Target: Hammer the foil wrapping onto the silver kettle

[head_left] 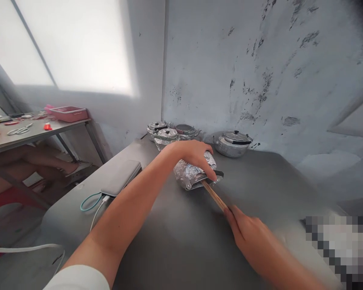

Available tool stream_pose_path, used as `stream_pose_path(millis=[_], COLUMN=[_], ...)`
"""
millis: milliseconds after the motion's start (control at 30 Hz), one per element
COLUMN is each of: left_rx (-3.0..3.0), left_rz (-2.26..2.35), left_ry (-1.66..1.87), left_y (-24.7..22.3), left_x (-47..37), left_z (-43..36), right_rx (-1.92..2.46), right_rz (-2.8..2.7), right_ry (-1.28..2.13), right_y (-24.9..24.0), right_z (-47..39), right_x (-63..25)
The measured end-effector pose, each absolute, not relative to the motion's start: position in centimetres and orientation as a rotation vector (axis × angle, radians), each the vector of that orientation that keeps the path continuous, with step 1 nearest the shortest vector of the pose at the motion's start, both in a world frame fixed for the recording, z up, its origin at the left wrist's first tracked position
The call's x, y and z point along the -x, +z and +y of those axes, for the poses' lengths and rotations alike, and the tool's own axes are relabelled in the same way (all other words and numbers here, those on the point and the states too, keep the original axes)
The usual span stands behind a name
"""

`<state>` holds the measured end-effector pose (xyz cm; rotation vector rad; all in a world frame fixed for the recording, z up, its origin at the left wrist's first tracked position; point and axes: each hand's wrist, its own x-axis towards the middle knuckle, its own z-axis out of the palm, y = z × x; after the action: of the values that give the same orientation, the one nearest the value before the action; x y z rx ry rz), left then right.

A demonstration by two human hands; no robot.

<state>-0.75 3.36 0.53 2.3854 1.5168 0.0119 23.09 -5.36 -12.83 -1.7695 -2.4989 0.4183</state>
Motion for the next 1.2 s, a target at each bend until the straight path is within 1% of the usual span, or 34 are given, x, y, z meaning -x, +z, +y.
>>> stream_pose_path(millis=[100,233,300,400,467,533,767,1033,1200], left_rx=[-2.377,-2.357,-2.345,-2.339,-2.329,-2.317,-2.299,-2.308,-2.32], left_rz=[1.51,1.516,1.517,1.478,1.454,1.456,1.482,1.489,1.464], left_ry=[0.018,0.023,0.03,0.028,0.019,0.014,-0.006,0.007,0.02], left_y=[0.3,0.3,0.3,0.3,0.2,0.2,0.3,0.2,0.1], left_x=[0.8,1.0,1.1,1.2,1.2,1.1,1.2,1.2,1.4], left_z=[3.5,3.7,3.8,3.8,3.7,3.7,3.9,3.9,4.1], right_rx=[1.782,1.871,1.906,1.799,1.679,1.618,1.633,1.651,1.675], right_rz=[-2.498,-2.585,-2.62,-2.569,-2.521,-2.504,-2.47,-2.46,-2.503], right_ry=[0.377,0.176,0.127,0.291,0.443,0.509,0.42,0.433,0.348], right_y=[-12.3,-10.7,-10.0,-9.7,-10.2,-10.9,-12.5,-12.0,-12.1], right_z=[-5.3,-5.2,-5.1,-5.0,-5.1,-5.2,-5.6,-5.7,-5.7], right_x=[-23.0,-23.2,-23.5,-24.0,-24.2,-24.3,-24.5,-24.4,-24.4])
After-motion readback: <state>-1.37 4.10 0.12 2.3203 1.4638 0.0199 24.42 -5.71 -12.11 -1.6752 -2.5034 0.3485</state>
